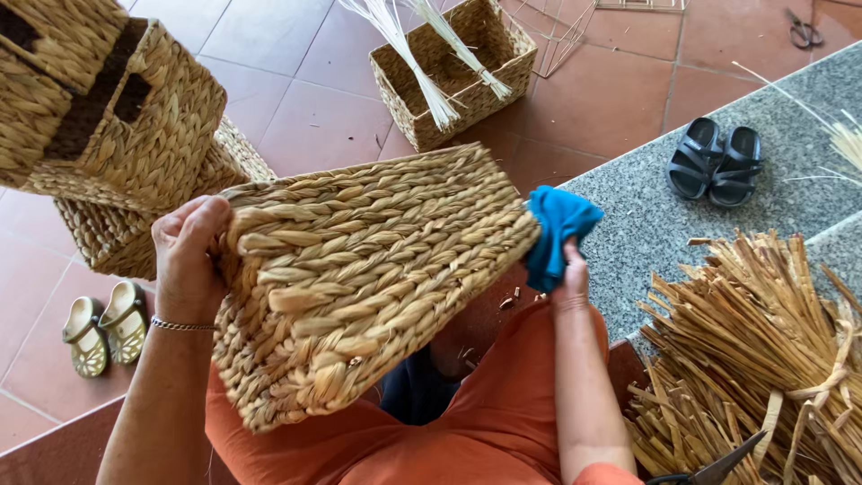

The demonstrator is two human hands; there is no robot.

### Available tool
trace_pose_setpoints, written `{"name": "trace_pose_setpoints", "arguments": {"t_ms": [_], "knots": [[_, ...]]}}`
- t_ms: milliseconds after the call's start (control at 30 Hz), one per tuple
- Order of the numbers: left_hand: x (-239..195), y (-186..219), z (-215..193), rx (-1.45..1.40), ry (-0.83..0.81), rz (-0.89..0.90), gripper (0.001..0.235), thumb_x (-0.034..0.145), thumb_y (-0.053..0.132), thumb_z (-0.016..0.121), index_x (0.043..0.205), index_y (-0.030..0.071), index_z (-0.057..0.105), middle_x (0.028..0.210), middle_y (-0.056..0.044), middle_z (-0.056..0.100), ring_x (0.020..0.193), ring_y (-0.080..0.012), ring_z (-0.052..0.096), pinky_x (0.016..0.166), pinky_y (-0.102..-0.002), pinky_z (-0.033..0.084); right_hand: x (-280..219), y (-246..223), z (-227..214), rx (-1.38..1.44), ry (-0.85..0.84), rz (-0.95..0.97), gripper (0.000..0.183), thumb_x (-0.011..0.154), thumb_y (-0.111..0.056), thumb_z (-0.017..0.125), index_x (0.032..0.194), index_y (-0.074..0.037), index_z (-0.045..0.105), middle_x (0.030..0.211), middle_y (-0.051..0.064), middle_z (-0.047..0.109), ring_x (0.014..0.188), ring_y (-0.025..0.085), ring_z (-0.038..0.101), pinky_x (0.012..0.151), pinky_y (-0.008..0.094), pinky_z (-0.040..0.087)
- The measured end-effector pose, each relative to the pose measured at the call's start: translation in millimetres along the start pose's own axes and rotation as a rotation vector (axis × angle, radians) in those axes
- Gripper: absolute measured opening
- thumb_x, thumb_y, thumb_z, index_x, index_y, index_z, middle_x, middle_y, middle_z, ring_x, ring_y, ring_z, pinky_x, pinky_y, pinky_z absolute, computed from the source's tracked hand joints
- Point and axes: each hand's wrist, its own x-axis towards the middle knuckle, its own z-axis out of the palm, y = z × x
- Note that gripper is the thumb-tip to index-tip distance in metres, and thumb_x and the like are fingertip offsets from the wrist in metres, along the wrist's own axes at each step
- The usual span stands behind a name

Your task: The person wipes the surface of a rectangular woven basket with a blue cloth. They rotate the basket to clean different sides and edges, then briefly use scissors to trim a loose strand before resuming wiping.

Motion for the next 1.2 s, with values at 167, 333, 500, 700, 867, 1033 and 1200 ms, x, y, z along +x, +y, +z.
{"name": "trace_pose_setpoints", "arguments": {"t_ms": [167,333,500,700,867,1033,1200], "knots": [[22.4,-52.8,1.0,-0.124,-0.019,-0.011,0.028,0.103,0.026,0.054,0.081,0.010,0.049,0.079,0.004,0.051,0.076,-0.0093,0.049,0.069,-0.029,0.045,-33.8,-89.4,24.2,-0.049,-0.023,-0.250,0.056,0.106,-0.039,0.052,0.150,-0.003,0.047,0.145,0.011,0.060,0.129,0.029,0.060,0.115,0.047,0.048],[32.3,-146.2,39.4,-0.247,0.050,-0.109,0.033,0.102,0.038,0.044,0.099,0.009,0.058,0.095,-0.004,0.061,0.084,-0.0161,0.059,0.078,-0.036,0.053,-42.0,-135.0,2.8,-0.182,0.093,-0.440,0.054,0.103,-0.037,0.060,0.146,-0.004,0.052,0.137,0.008,0.064,0.120,0.025,0.064,0.104,0.044,0.053],[34.2,-217.0,74.3,-0.352,0.063,-0.325,0.034,0.101,0.033,0.043,0.114,0.010,0.063,0.107,-0.006,0.066,0.096,-0.0167,0.063,0.087,-0.033,0.054,-30.2,-139.9,-36.2,-0.546,0.310,-0.548,0.048,0.103,-0.029,0.069,0.143,-0.006,0.057,0.126,0.005,0.067,0.109,0.018,0.063,0.093,0.034,0.054],[47.6,-235.7,68.0,-0.125,0.048,-0.294,0.026,0.102,0.027,0.057,0.116,0.008,0.066,0.104,-0.001,0.067,0.092,-0.0103,0.061,0.084,-0.029,0.053,-32.0,-156.0,-14.7,-1.376,0.457,-0.657,0.043,0.099,-0.027,0.072,0.140,-0.016,0.063,0.119,0.009,0.072,0.105,0.024,0.069,0.091,0.038,0.052],[33.0,-241.9,59.3,-0.097,-0.036,-0.287,0.021,0.098,0.022,0.071,0.110,0.005,0.071,0.095,0.001,0.069,0.086,-0.0078,0.060,0.079,-0.025,0.052,-49.8,-127.8,48.6,-1.948,0.479,-0.992,0.042,0.089,-0.018,0.080,0.129,-0.014,0.068,0.116,0.011,0.070,0.103,0.032,0.063,0.082,0.043,0.057],[27.1,-234.6,43.2,-0.026,-0.102,-0.395,0.022,0.097,0.022,0.070,0.107,0.003,0.074,0.097,-0.001,0.072,0.088,-0.0082,0.063,0.079,-0.025,0.052,-110.2,-43.0,125.4,-2.197,-0.078,-0.989,0.060,0.077,0.005,0.079,0.134,-0.009,0.067,0.110,0.011,0.068,0.091,0.027,0.058,0.073,0.038,0.056],[16.6,-222.2,32.2,0.167,-0.289,-0.396,0.029,0.097,0.024,0.069,0.109,-0.001,0.078,0.095,-0.001,0.072,0.089,-0.0080,0.062,0.080,-0.025,0.050,-176.3,-13.8,146.6,-1.923,-0.531,-1.150,0.063,0.068,0.006,0.074,0.127,-0.013,0.067,0.124,0.015,0.066,0.104,0.029,0.060,0.083,0.041,0.056]]}}
